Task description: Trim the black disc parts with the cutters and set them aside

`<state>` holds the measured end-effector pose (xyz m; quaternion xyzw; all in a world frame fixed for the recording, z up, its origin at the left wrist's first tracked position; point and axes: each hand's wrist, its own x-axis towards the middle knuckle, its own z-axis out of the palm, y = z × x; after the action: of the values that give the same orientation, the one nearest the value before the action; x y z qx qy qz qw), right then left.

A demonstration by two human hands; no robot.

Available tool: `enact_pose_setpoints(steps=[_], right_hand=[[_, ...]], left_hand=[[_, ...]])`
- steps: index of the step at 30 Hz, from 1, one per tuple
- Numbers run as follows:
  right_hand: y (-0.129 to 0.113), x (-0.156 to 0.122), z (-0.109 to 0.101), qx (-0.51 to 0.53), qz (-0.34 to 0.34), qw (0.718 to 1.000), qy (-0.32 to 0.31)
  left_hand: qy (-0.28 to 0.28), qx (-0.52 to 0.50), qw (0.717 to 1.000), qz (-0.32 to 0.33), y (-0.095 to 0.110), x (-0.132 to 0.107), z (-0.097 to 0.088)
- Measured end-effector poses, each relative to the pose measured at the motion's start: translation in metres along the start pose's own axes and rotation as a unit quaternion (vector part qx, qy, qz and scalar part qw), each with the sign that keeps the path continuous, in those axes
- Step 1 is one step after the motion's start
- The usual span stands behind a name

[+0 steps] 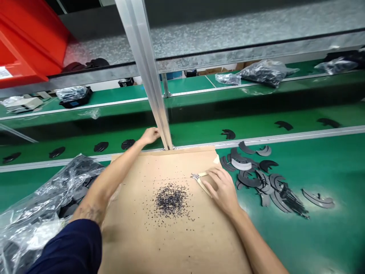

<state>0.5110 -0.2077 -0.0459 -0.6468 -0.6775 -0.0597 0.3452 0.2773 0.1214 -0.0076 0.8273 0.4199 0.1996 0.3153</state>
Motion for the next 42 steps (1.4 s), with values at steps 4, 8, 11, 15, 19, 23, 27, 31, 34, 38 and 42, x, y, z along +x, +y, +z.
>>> enact_pose_setpoints(steps=[4,8,11,15,19,23,27,31,34,38,42], right_hand=[[-0.008,-0.002,0.0,0.045,-0.006,0.994,0.099],[-0.048,0.009,0.011,0.079,-0.082,0.993,0.038],[-0.099,0.022,0.025,0.129,-0.186,0.97,-0.086],[-0.153,0.031,0.041,0.232,-0.231,0.923,-0.202],[-0.159,0.028,0.046,0.322,-0.143,0.906,-0.235],[-0.145,0.025,0.045,0.339,0.043,0.907,-0.247],[-0.14,0.027,0.047,0.394,0.17,0.869,-0.247],[-0.138,0.027,0.054,0.431,0.228,0.841,-0.233],[-0.136,0.024,0.057,0.461,0.239,0.822,-0.234],[-0.141,0.022,0.057,0.504,0.241,0.793,-0.242],[-0.151,0.023,0.057,0.535,0.244,0.763,-0.269]], left_hand=[[0.05,0.005,0.998,-0.036,-0.018,-0.075,-0.086],[0.007,-0.026,0.999,-0.041,-0.011,-0.172,-0.109],[-0.064,-0.065,0.996,-0.021,0.011,-0.228,-0.078],[-0.141,-0.077,0.985,0.061,0.032,-0.267,-0.041],[-0.135,0.062,0.989,-0.023,0.017,-0.28,-0.067],[-0.096,0.31,0.926,-0.194,-0.025,-0.283,-0.114],[-0.11,0.364,0.894,-0.237,-0.051,-0.287,-0.122],[-0.106,0.392,0.884,-0.232,-0.052,-0.292,-0.117],[-0.074,0.408,0.879,-0.235,-0.044,-0.295,-0.121],[0.034,0.318,0.94,-0.117,-0.019,-0.299,-0.106],[0.115,0.046,0.986,0.109,0.027,-0.3,-0.048]])
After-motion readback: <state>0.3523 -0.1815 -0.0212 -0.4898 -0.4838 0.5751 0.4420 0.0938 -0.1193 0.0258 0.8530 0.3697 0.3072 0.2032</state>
